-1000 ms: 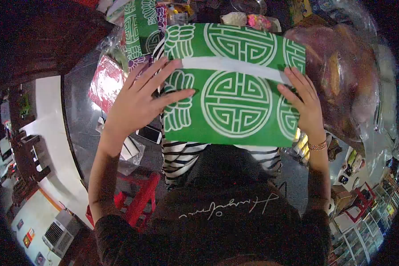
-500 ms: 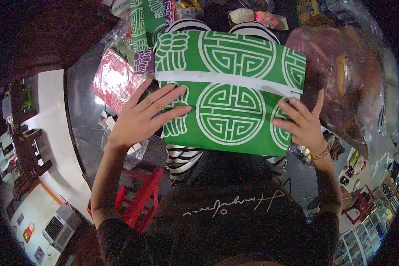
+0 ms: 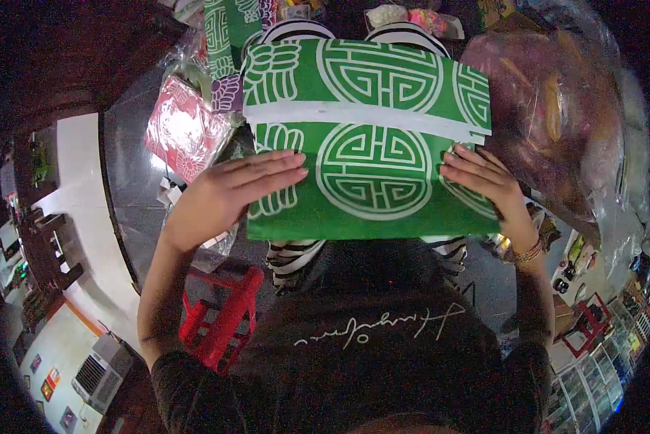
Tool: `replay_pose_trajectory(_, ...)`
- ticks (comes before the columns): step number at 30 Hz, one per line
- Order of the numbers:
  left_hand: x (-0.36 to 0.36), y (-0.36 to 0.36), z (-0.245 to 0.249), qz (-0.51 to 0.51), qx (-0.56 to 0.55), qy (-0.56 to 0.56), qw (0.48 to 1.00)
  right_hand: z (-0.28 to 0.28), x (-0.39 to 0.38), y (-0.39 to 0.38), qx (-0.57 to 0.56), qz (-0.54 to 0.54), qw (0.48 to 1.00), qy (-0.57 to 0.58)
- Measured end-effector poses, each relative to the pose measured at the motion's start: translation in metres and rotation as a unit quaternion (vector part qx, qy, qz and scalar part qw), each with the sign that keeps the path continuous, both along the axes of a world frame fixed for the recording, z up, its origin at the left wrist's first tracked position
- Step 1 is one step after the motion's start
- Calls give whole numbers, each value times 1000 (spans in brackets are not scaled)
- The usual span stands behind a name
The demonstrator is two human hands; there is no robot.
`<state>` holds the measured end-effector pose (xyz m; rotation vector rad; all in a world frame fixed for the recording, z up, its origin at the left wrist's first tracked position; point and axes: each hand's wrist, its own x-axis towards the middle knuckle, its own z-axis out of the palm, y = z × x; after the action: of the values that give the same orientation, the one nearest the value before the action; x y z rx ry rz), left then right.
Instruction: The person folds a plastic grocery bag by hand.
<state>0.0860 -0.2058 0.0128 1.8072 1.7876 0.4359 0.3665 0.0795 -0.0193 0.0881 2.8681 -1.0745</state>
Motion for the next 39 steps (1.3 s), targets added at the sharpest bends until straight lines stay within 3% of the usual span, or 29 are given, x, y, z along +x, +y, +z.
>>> replay_pose_trajectory(5,4,-1,6,157,-35,-130,978,-24,8,3,-115,-62,990,53)
replay_pose_trajectory(8,6,-7,-5,290,-41,-224,930,-28,8,-4,-171,-147,970,90)
replay_pose_trajectory(9,7,-6,-9,288,-41,-223,930,-26,7,-8,-190,-196,957,95)
replay_pose_trajectory(10,8,-4,-12,246,31,-210,946,-23,6,-8,-190,-199,957,95)
replay_pose_trajectory(11,8,-2,-13,204,103,-196,953,-20,4,-8,-71,-179,970,151)
replay_pose_trajectory(12,8,0,-12,204,102,-197,954,-16,3,-8,49,-155,965,204)
replay_pose_trajectory(13,7,2,-8,171,128,-147,966,-11,3,-7,47,-155,966,203)
replay_pose_trajectory(16,0,-3,-11,127,140,-59,980,-7,1,-4,213,-79,955,190)
replay_pose_trajectory(20,-2,-6,-4,108,102,-1,989,-9,-4,-1,175,-94,960,198)
replay_pose_trajectory(22,1,-4,0,125,108,-26,986,-9,-6,-4,37,-155,967,197)
replay_pose_trajectory(26,2,-7,2,153,119,-61,979,-10,-11,-3,40,-128,964,231)
replay_pose_trajectory(28,1,-8,1,153,132,-60,977,-4,-10,-4,156,-91,959,218)
replay_pose_trajectory(29,0,-7,0,155,147,-57,975,-4,-11,-4,157,-95,959,215)
replay_pose_trajectory(32,0,-3,-3,144,152,-83,974,-10,-17,-5,-77,-122,962,232)
replay_pose_trajectory(35,-3,-5,-7,152,138,-99,974,-15,-18,-5,-139,-113,961,211)
replay_pose_trajectory(39,-9,-11,-9,143,114,-79,980,-10,-15,4,-72,-78,984,145)
